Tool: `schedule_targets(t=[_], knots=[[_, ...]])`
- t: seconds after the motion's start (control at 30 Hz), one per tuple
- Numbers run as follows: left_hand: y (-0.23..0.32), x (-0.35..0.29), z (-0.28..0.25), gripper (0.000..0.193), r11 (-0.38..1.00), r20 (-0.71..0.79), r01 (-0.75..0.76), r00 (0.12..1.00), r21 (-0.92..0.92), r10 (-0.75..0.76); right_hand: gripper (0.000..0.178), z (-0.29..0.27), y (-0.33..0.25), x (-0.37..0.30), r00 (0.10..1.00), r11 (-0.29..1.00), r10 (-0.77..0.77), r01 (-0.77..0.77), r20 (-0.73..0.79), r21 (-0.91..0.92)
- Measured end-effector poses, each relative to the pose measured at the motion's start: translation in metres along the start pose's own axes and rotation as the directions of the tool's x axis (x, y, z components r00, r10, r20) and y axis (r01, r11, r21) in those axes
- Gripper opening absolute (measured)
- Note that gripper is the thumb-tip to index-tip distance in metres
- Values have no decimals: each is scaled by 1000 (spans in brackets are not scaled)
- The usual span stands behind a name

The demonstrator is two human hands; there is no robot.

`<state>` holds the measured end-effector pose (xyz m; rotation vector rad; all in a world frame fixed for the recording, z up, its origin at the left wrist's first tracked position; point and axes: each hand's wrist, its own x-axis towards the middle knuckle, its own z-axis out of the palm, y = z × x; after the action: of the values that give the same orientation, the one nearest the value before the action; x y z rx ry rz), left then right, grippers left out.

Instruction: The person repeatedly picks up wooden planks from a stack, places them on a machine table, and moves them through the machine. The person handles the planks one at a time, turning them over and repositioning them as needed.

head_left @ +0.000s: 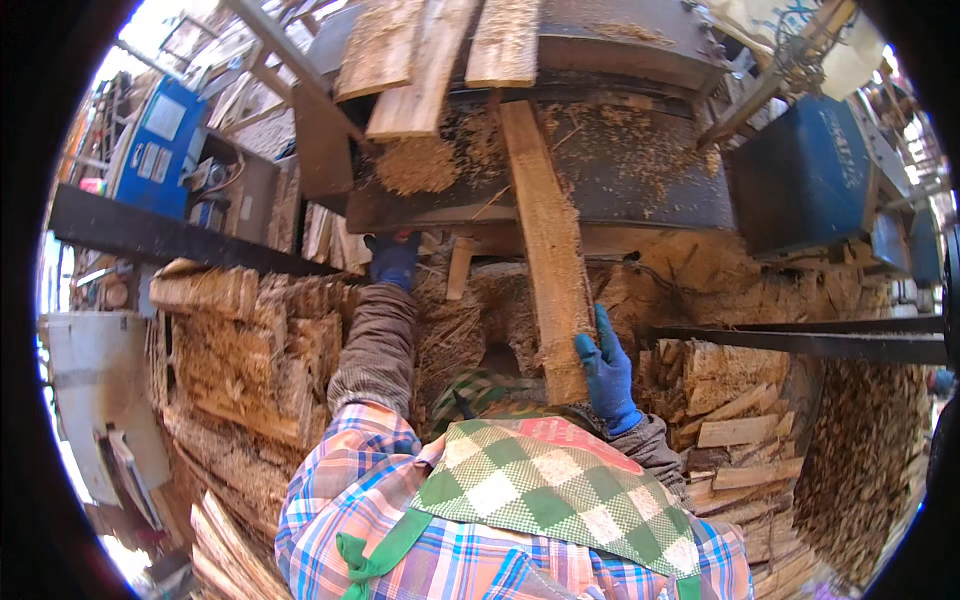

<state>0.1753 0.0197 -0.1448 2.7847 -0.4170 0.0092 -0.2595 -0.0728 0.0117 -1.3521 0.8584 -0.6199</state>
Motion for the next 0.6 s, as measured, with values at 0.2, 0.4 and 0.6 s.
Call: schedule_targets(t=[0.2, 0.4, 0.6], knots=[[-8, 85, 0, 73, 983, 533, -112, 846, 147, 17, 63, 0, -3, -3, 999, 994, 29, -32, -31, -107], [1, 43, 42, 72, 988, 427, -113, 902, 109, 56, 64, -1, -5, -7, 992, 991, 112, -116, -52, -68], [53, 76, 46, 71, 986, 435, 52, 900, -159, 23, 60, -16, -16, -16, 990, 988, 105, -115, -99, -104]])
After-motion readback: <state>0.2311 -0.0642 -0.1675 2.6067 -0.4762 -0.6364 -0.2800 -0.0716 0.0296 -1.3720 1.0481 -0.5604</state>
